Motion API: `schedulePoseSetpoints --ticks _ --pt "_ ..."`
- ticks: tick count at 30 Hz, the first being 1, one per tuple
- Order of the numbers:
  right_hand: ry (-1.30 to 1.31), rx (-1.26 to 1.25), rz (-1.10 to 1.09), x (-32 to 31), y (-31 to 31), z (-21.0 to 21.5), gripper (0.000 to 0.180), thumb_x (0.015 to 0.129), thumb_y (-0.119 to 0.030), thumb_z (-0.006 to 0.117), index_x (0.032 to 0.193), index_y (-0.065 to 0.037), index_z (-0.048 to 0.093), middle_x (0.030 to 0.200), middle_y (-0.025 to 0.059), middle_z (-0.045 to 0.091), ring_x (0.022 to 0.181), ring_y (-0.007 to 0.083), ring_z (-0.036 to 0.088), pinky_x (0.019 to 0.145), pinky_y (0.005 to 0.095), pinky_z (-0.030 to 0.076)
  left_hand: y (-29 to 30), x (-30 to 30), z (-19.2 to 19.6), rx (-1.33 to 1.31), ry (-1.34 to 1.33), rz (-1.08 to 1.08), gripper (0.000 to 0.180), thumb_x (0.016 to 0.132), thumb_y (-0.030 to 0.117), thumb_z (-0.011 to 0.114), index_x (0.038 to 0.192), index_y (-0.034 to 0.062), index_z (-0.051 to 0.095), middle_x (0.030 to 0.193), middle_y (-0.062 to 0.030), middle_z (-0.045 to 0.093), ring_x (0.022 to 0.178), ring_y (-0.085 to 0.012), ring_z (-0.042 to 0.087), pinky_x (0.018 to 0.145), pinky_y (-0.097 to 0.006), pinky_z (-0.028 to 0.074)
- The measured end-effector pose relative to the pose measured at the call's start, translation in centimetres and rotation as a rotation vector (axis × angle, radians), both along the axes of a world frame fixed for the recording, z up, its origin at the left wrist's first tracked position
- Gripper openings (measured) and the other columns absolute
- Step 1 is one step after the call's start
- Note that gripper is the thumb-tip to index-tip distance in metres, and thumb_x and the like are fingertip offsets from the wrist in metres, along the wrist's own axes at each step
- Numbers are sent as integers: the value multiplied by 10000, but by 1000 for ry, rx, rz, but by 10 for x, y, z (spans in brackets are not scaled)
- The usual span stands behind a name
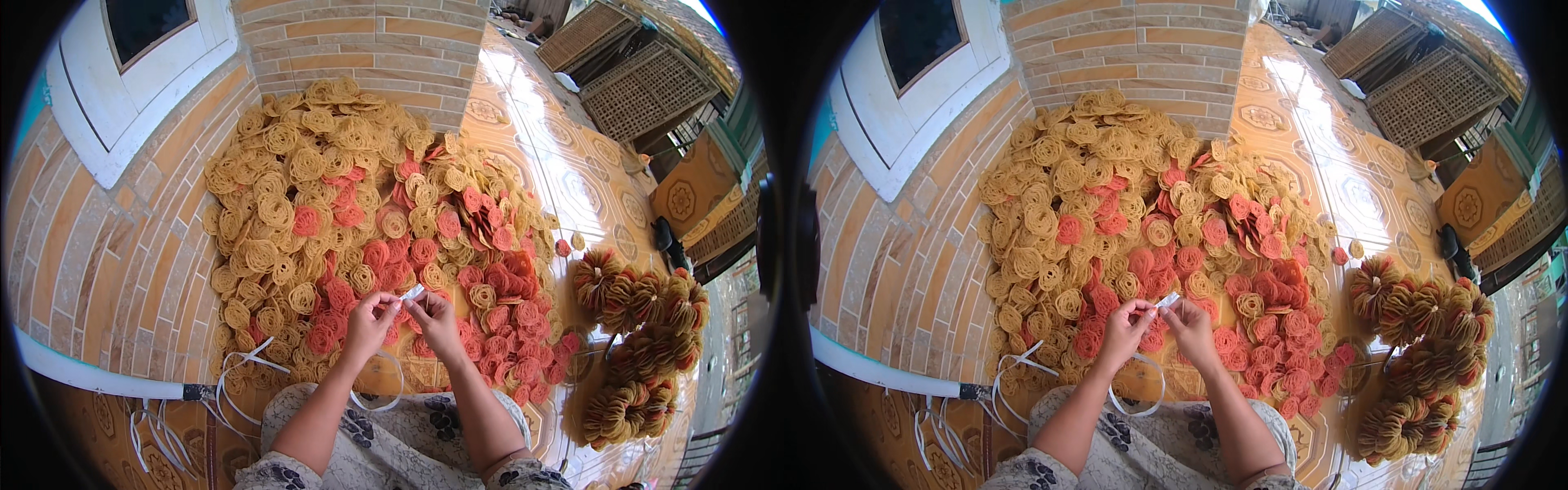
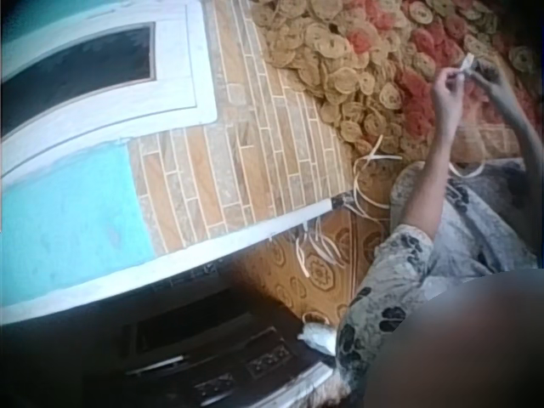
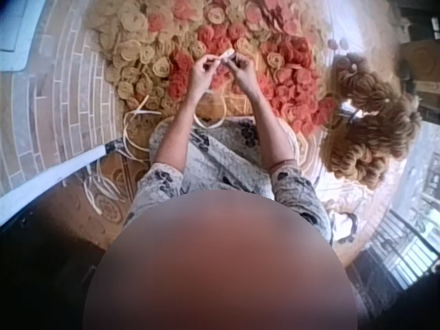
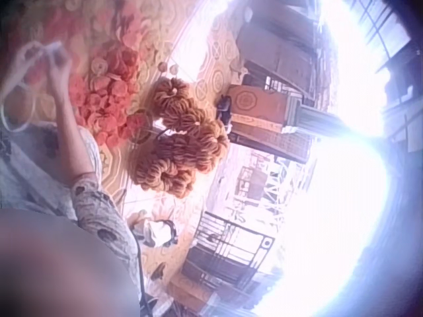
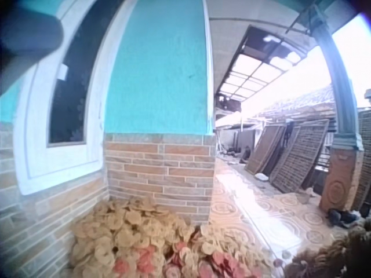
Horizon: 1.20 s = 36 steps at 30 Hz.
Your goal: The person sits on a tiled floor and repeatedly picks up small yellow and red spiral-shaped decorative items. They thread these items onto a white string or ribbon, then place the assembled bundle back on the floor among many similar items.
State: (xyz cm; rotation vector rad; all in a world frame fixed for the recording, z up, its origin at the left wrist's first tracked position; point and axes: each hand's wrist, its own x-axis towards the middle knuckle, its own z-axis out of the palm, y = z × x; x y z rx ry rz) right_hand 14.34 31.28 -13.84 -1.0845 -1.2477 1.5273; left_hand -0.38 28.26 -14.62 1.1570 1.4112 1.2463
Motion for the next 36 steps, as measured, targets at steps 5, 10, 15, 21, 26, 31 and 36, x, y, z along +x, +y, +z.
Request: schedulePoseSetpoints --ticks 5,10,15,21,26,31,36 --pt "-34 22 -11 0 1 -1 167 919 -129 637 798 -20 596 638 -64 512 572 11 403 504 209 319 0 0 -1 73 56 9 131 888 127 662 926 2 651 847 -63 667 726 -114 606 660 -260 474" --pt "-179 67 -43 -1 0 -5 172 912 -132 648 799 -8 609 618 -72 476 566 14 364 486 221 286 1 1 -1 130 95 17 93 911 81 629 925 -11 627 799 4 616 715 -57 537 658 -233 449" --pt "-162 72 -41 -2 -1 -2 158 907 -132 652 825 1 627 619 -74 475 563 15 360 483 223 282 0 4 4 144 203 41 83 899 53 623 916 -27 610 821 -38 623 721 -85 554 673 -247 459" --pt "-126 48 -37 -2 -2 1 147 908 -127 651 838 -1 630 635 -73 499 557 11 367 481 212 281 -1 6 8 149 223 55 96 905 63 610 934 -27 598 801 -64 618 694 -110 561 646 -263 460" --pt "38 12 -86 -1 1 -3 113 916 -109 644 854 -17 623 653 -79 506 561 -3 363 488 196 265 -1 6 9 92 232 15 106 920 80 592 959 -18 581 778 -53 612 673 -108 552 617 -271 453" --pt "38 -6 -100 1 2 -6 99 920 -97 633 860 -19 625 648 -80 520 546 -3 366 482 197 264 -1 2 8 91 267 -59 104 930 83 566 978 -3 532 802 -108 612 665 -215 586 614 -344 460" --pt "129 -60 -127 -1 2 -8 88 921 -90 626 869 -19 624 687 -67 551 585 -1 407 514 189 299 -2 3 5 123 379 -74 96 936 67 539 983 6 482 804 -142 598 701 -259 611 634 -354 467"
